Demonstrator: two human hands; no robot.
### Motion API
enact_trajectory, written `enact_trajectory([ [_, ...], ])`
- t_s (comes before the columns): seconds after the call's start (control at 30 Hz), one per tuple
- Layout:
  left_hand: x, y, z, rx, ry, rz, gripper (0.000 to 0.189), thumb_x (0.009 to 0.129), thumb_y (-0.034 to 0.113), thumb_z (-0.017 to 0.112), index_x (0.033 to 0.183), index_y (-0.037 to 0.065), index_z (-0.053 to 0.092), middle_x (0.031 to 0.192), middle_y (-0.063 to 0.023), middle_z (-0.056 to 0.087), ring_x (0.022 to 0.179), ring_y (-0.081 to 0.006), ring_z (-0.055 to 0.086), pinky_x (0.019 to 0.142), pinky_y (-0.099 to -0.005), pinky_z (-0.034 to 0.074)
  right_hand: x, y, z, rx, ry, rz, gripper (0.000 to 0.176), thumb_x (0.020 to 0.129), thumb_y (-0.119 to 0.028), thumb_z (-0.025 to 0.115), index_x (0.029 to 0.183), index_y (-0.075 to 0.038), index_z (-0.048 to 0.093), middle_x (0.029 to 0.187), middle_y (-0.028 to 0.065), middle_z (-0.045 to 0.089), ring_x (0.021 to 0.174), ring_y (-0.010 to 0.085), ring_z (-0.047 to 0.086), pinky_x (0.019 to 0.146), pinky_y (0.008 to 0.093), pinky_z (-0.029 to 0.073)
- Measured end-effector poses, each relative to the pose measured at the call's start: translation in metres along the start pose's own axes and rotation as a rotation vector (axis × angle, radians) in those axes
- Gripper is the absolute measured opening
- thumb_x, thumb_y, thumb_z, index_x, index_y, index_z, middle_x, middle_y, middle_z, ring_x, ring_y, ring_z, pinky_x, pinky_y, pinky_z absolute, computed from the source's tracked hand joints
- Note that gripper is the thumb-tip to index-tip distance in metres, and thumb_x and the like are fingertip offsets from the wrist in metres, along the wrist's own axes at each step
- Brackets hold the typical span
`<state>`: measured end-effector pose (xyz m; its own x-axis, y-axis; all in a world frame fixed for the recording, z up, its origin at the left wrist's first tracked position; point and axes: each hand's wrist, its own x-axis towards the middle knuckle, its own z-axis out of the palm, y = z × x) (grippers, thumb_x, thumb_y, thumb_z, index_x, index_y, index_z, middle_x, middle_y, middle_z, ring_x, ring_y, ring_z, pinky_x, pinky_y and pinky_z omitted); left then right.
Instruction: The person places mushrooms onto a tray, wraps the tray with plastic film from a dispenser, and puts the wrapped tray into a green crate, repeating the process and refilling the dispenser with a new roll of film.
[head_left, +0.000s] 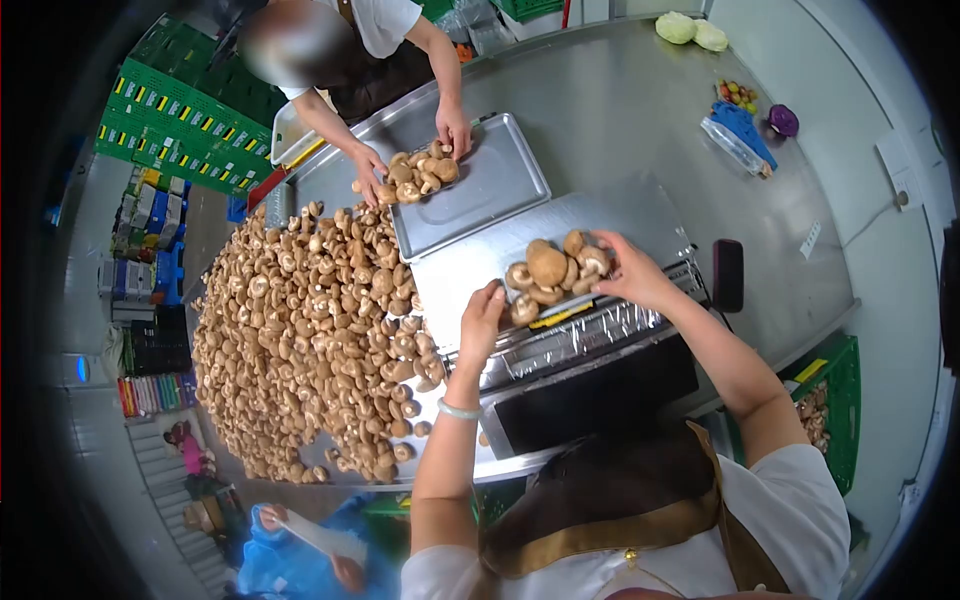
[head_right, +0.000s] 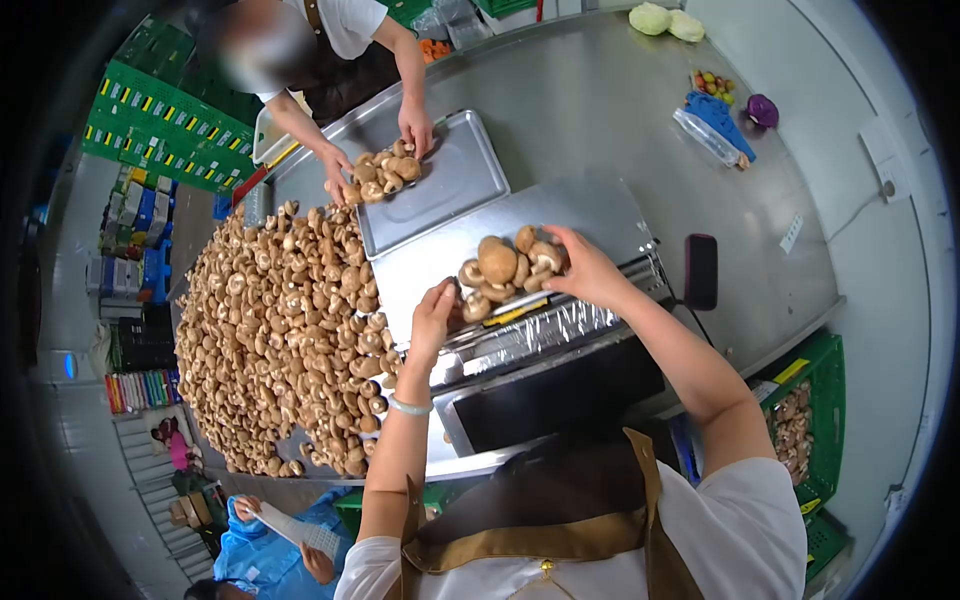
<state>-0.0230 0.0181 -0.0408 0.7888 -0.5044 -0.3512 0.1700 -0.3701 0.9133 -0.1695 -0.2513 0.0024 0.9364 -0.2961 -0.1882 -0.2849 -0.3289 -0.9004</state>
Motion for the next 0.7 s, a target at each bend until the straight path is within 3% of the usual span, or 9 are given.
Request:
enact_trajectory([
  [0.1, -0.026, 0.007, -0.011, 0.117, 0.125, 0.112, 0.041, 0.101, 0.029, 0.056, 0.130, -0.001, 0.058, 0.093, -0.0042, 0.065, 0.084, -0.0132, 0.061, 0.075, -0.0270, 0.050, -0.018, -0.008, -0.013, -0.214, 0.050, -0.091, 0.080, 0.077, -0.017, 0.080, 0.144, -0.007, 0.037, 0.134, 0.0190, 0.052, 0.118, 0.0338, 0.055, 0.102, 0.0402, 0.045],
  [0.17, -0.058, 0.020, -0.026, 0.477, 0.372, 0.341, 0.024, 0.095, 0.018, 0.064, 0.107, -0.002, 0.068, 0.086, -0.0114, 0.066, 0.075, -0.0202, 0.061, 0.071, -0.0318, 0.049, -0.042, -0.010, -0.032, -0.284, 0.123, -0.146, 0.071, 0.077, -0.018, 0.078, 0.138, -0.005, 0.044, 0.132, 0.0174, 0.054, 0.123, 0.0352, 0.051, 0.105, 0.0414, 0.042],
  [0.23, -0.093, 0.022, -0.038, 0.675, 0.506, 0.143, 0.020, 0.087, 0.016, 0.071, 0.083, -0.004, 0.070, 0.077, -0.0172, 0.066, 0.075, -0.0329, 0.062, 0.074, -0.0405, 0.049, -0.068, 0.009, -0.048, -0.317, 0.296, -0.133, 0.041, 0.076, -0.020, 0.078, 0.111, -0.003, 0.064, 0.107, 0.0125, 0.063, 0.109, 0.0324, 0.057, 0.094, 0.0403, 0.046],
  [0.3, -0.113, -0.008, -0.042, 0.923, 0.552, 0.228, 0.023, 0.082, 0.018, 0.076, 0.075, -0.004, 0.070, 0.074, -0.0169, 0.065, 0.075, -0.0348, 0.061, 0.075, -0.0449, 0.048, -0.091, 0.018, -0.057, -0.428, 0.298, 0.092, 0.028, 0.077, -0.027, 0.078, 0.091, -0.004, 0.071, 0.091, 0.0096, 0.064, 0.098, 0.0294, 0.058, 0.087, 0.0413, 0.045],
  [0.4, -0.117, -0.030, -0.010, 0.927, 0.529, 0.367, 0.024, 0.076, 0.019, 0.080, 0.071, -0.002, 0.070, 0.072, -0.0156, 0.064, 0.074, -0.0354, 0.057, 0.073, -0.0456, 0.045, -0.099, 0.037, -0.026, -0.720, 0.340, 0.051, 0.034, 0.078, -0.041, 0.075, 0.076, -0.008, 0.073, 0.087, 0.0093, 0.065, 0.095, 0.0268, 0.059, 0.086, 0.0412, 0.041],
  [0.5, -0.101, -0.020, 0.014, 0.794, 0.471, 0.302, 0.026, 0.083, 0.023, 0.074, 0.074, 0.000, 0.068, 0.071, -0.0147, 0.063, 0.071, -0.0349, 0.056, 0.069, -0.0432, 0.044, -0.081, 0.055, 0.002, -0.597, 0.324, -0.042, 0.029, 0.081, -0.033, 0.073, 0.078, -0.005, 0.070, 0.087, 0.0108, 0.066, 0.091, 0.0312, 0.061, 0.087, 0.0428, 0.041],
  [0.53, -0.096, -0.014, 0.011, 0.623, 0.387, 0.178, 0.028, 0.089, 0.024, 0.068, 0.075, 0.000, 0.065, 0.073, -0.0154, 0.063, 0.070, -0.0328, 0.057, 0.068, -0.0409, 0.044, -0.078, 0.058, -0.001, -0.618, 0.340, -0.193, 0.023, 0.089, -0.024, 0.067, 0.080, -0.002, 0.065, 0.079, 0.0064, 0.063, 0.077, 0.0249, 0.061, 0.076, 0.0385, 0.045],
  [0.67, -0.101, 0.026, -0.045, -0.182, -0.214, -0.130, 0.022, 0.101, 0.018, 0.054, 0.085, 0.004, 0.058, 0.075, -0.0042, 0.062, 0.073, -0.0134, 0.058, 0.072, -0.0285, 0.047, -0.091, 0.037, -0.064, 0.545, -0.150, 0.071, 0.021, 0.098, -0.016, 0.054, 0.081, -0.004, 0.054, 0.069, -0.0028, 0.046, 0.062, 0.0066, 0.041, 0.055, 0.0267, 0.035],
  [0.7, -0.104, 0.051, -0.055, -0.200, -0.242, -0.106, 0.023, 0.101, 0.020, 0.054, 0.084, 0.005, 0.056, 0.075, -0.0066, 0.062, 0.073, -0.0170, 0.059, 0.074, -0.0311, 0.049, -0.092, 0.024, -0.072, 0.707, -0.141, 0.053, 0.023, 0.099, -0.018, 0.055, 0.081, -0.005, 0.052, 0.067, -0.0007, 0.044, 0.060, 0.0094, 0.039, 0.055, 0.0276, 0.034],
])
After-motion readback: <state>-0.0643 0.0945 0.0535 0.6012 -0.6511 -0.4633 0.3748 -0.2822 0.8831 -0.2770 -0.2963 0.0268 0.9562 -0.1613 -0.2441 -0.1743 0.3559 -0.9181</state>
